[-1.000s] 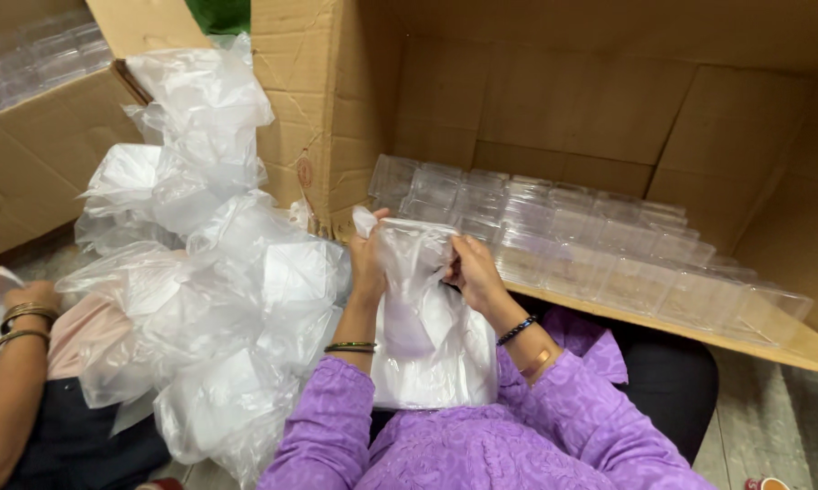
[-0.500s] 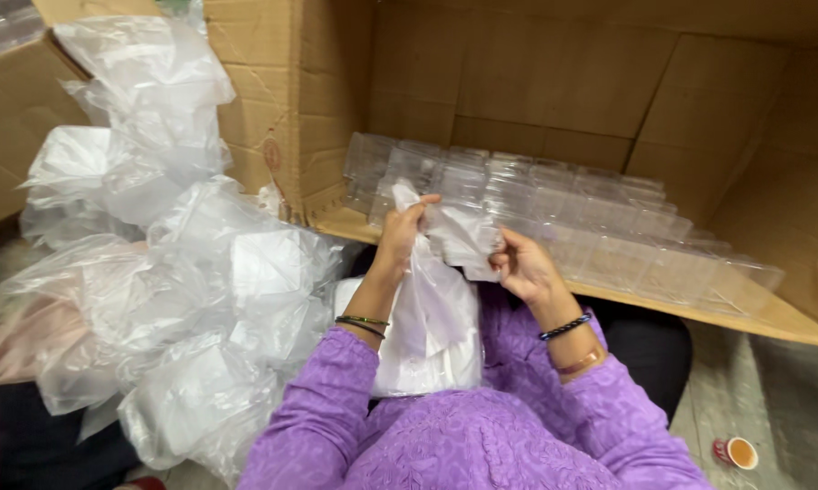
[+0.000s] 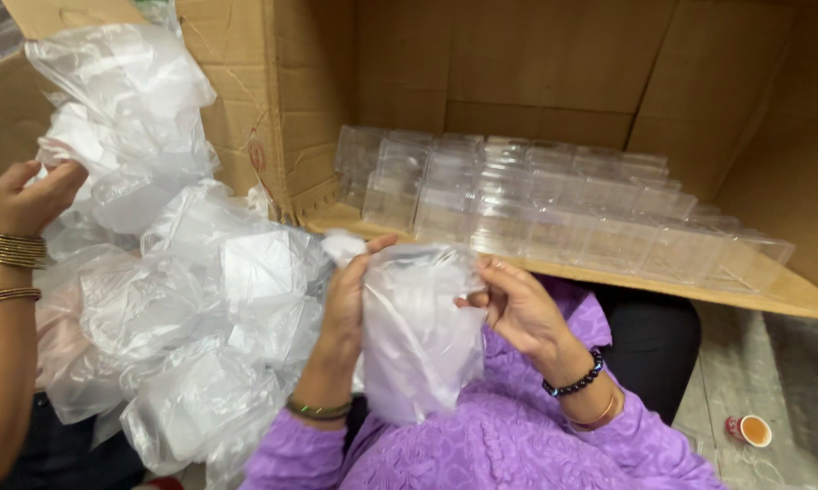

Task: The person sits on the floor and wraps stacks of clear plastic containers in thin plastic bags, folding the bag around each stack. The wrapped stacks are placed into a large cardboard box in front of them, and they occasionally reach into the box to arrange the wrapped containers.

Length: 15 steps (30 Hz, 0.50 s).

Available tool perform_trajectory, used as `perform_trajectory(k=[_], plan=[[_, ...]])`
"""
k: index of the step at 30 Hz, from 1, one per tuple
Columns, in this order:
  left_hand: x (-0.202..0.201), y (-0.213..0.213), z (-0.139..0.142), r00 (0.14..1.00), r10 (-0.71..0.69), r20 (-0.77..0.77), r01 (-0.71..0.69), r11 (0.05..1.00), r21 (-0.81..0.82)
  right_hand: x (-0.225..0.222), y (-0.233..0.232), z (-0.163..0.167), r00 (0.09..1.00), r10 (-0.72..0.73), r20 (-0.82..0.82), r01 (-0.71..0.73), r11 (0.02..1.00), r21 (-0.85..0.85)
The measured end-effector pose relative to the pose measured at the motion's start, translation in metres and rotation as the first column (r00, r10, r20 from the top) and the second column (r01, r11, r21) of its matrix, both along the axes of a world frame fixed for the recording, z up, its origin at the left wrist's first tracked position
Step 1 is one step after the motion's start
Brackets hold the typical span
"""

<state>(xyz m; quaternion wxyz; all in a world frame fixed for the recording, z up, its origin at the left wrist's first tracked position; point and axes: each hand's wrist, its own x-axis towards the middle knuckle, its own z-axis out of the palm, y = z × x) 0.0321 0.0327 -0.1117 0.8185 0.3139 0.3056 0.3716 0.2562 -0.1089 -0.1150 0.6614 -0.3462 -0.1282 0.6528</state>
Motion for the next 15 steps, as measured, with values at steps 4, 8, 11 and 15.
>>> perform_trajectory(k=[4, 8, 11, 15], plan=[[-0.05, 0.002, -0.046, 0.999, 0.033, -0.025, -0.035, 0.995, -0.091, -0.033, 0.011, -0.04, 0.977, 0.152, -0.148, -0.159, 0.987, -0.039], [-0.072, 0.009, -0.091, 0.848, -0.095, 0.522, 0.16, 0.984, -0.081, -0.048, 0.031, -0.067, 0.966, 0.129, -0.223, -0.152, 0.984, -0.09], [-0.069, 0.011, -0.094, 0.893, -0.062, 0.445, 0.155, 0.972, -0.177, -0.045, 0.032, -0.067, 0.983, 0.087, -0.163, -0.104, 0.99, -0.094], [-0.055, 0.012, -0.077, 0.995, 0.031, 0.095, 0.005, 0.932, -0.363, -0.038, 0.033, -0.057, 0.993, 0.091, -0.07, -0.09, 0.996, 0.015]])
